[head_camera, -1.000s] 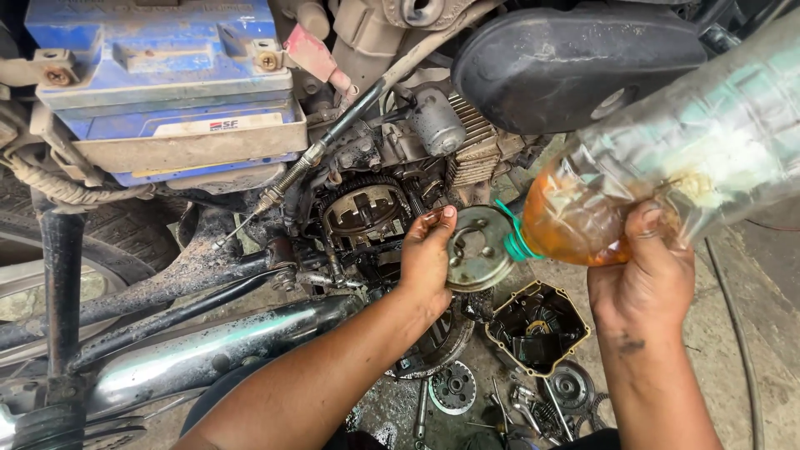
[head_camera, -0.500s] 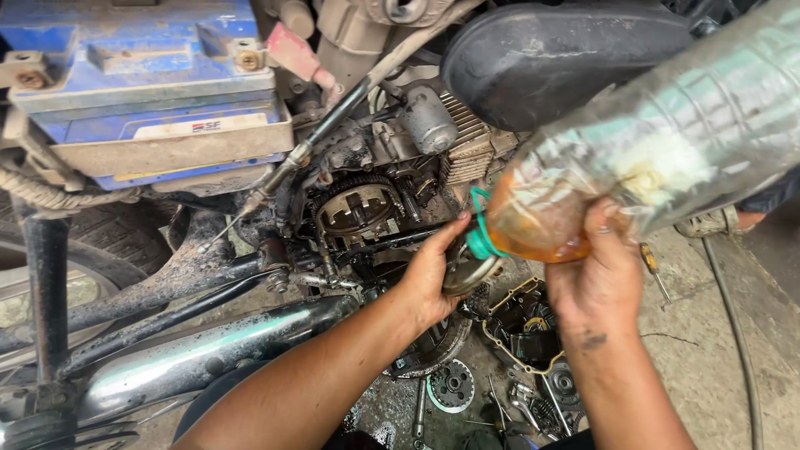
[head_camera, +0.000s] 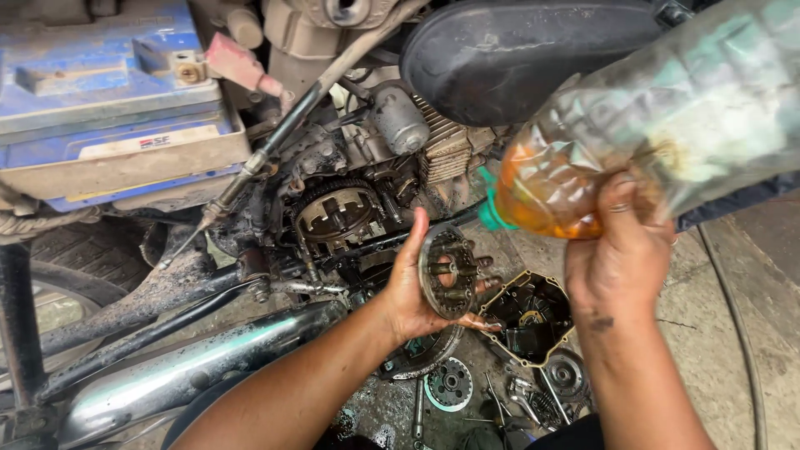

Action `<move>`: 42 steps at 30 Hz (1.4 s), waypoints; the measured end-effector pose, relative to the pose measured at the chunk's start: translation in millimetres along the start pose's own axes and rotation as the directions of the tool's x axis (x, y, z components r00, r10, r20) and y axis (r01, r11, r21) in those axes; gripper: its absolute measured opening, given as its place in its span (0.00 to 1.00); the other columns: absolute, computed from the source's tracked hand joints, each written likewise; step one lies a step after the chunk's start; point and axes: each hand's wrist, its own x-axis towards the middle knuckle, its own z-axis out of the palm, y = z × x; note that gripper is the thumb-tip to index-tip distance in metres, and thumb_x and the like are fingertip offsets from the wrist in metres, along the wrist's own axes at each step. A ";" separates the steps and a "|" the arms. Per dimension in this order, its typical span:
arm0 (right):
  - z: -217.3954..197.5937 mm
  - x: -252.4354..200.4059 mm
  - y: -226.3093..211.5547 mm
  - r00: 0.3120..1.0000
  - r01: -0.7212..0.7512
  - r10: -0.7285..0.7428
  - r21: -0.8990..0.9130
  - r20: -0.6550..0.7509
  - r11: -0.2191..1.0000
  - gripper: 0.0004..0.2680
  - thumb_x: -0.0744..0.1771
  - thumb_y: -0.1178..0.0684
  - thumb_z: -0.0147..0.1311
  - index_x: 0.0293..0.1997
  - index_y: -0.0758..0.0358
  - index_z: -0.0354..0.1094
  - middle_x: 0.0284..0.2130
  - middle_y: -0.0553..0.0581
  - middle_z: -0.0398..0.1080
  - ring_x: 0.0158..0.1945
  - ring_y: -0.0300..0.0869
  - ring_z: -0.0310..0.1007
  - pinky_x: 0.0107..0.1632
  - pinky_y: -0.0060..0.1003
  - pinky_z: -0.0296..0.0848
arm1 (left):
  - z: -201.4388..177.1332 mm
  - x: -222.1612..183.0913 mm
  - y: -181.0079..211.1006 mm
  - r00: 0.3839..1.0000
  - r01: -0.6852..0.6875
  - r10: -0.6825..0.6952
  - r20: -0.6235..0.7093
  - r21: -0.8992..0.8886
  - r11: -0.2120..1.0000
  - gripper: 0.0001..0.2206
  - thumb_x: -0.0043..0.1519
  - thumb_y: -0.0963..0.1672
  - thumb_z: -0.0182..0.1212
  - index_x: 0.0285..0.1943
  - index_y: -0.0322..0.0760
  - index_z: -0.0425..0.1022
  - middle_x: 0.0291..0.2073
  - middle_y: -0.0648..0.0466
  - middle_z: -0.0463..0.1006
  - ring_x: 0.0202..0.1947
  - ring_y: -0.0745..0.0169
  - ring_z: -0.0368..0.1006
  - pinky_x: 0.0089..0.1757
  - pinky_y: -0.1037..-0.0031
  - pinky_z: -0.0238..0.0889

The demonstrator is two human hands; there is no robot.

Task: The person is repairing the clutch assembly of a motorcycle, including cleaning parts with oil and a cloth.

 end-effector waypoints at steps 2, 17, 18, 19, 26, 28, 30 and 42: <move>-10.3 1.5 -9.4 0.994 0.105 -0.103 -0.073 0.029 0.992 0.16 0.66 0.51 0.66 0.58 0.59 0.68 0.52 0.52 0.74 0.59 0.43 0.74 0.67 0.45 0.73 | -4.0 4.1 0.4 1.000 0.005 -0.005 -0.031 0.012 1.000 0.49 0.43 0.73 0.43 0.63 0.43 0.69 0.51 0.42 0.77 0.49 0.46 0.75 0.47 0.31 0.65; -18.9 2.3 -1.1 0.990 0.121 -0.123 -0.042 -0.069 0.992 0.07 0.68 0.55 0.63 0.46 0.62 0.69 0.46 0.53 0.75 0.54 0.42 0.76 0.63 0.44 0.78 | -12.9 20.4 -6.1 0.993 -0.080 0.079 0.089 0.004 0.997 0.28 0.56 0.58 0.54 0.58 0.40 0.74 0.50 0.45 0.81 0.45 0.46 0.78 0.49 0.46 0.70; -20.4 2.3 0.8 0.989 0.130 -0.134 -0.065 -0.069 0.989 0.07 0.69 0.55 0.63 0.48 0.62 0.70 0.47 0.54 0.75 0.54 0.42 0.75 0.63 0.42 0.76 | -17.4 23.6 -8.8 0.991 -0.125 0.125 -0.056 0.000 0.992 0.28 0.57 0.59 0.55 0.55 0.38 0.73 0.45 0.46 0.78 0.41 0.48 0.77 0.47 0.45 0.71; -21.5 2.6 2.7 0.987 0.139 -0.145 -0.088 -0.068 0.986 0.08 0.69 0.56 0.64 0.50 0.62 0.70 0.47 0.54 0.74 0.54 0.42 0.73 0.64 0.40 0.74 | -21.9 27.0 -11.3 0.965 -0.170 0.167 -0.200 0.002 0.985 0.29 0.59 0.61 0.56 0.52 0.35 0.73 0.40 0.46 0.74 0.38 0.50 0.75 0.46 0.45 0.72; -34.7 14.0 -15.0 0.969 0.248 -0.249 -0.021 -0.012 0.968 0.11 0.71 0.56 0.64 0.57 0.64 0.68 0.51 0.53 0.73 0.57 0.41 0.73 0.68 0.41 0.74 | 0.7 15.7 -5.8 0.956 -0.262 0.265 -0.123 0.042 0.964 0.11 0.64 0.46 0.59 0.51 0.35 0.76 0.43 0.49 0.83 0.43 0.58 0.81 0.47 0.63 0.78; -35.2 14.5 -18.2 0.962 0.219 -0.239 -0.152 -0.128 0.964 0.10 0.71 0.54 0.64 0.52 0.66 0.66 0.46 0.55 0.74 0.52 0.43 0.74 0.58 0.43 0.75 | 1.6 14.6 -7.8 0.932 -0.323 0.347 -0.106 0.192 0.927 0.11 0.65 0.44 0.59 0.53 0.35 0.78 0.43 0.51 0.82 0.42 0.59 0.80 0.44 0.65 0.78; -29.2 13.2 -15.4 0.967 0.228 -0.240 -0.127 -0.087 0.965 0.10 0.70 0.55 0.65 0.53 0.64 0.67 0.46 0.53 0.74 0.53 0.41 0.74 0.61 0.41 0.75 | -0.3 15.9 -8.4 0.923 -0.352 0.377 -0.075 0.229 0.908 0.12 0.65 0.44 0.59 0.54 0.34 0.77 0.43 0.50 0.82 0.42 0.59 0.80 0.43 0.65 0.77; -31.1 3.0 -4.6 0.966 0.257 -0.257 -0.082 0.017 0.963 0.09 0.71 0.55 0.68 0.52 0.64 0.71 0.46 0.53 0.75 0.51 0.40 0.73 0.61 0.37 0.72 | -8.7 20.0 -9.8 0.838 -0.488 0.546 -0.005 0.442 0.753 0.14 0.62 0.43 0.66 0.56 0.35 0.79 0.43 0.55 0.82 0.39 0.69 0.76 0.37 0.74 0.72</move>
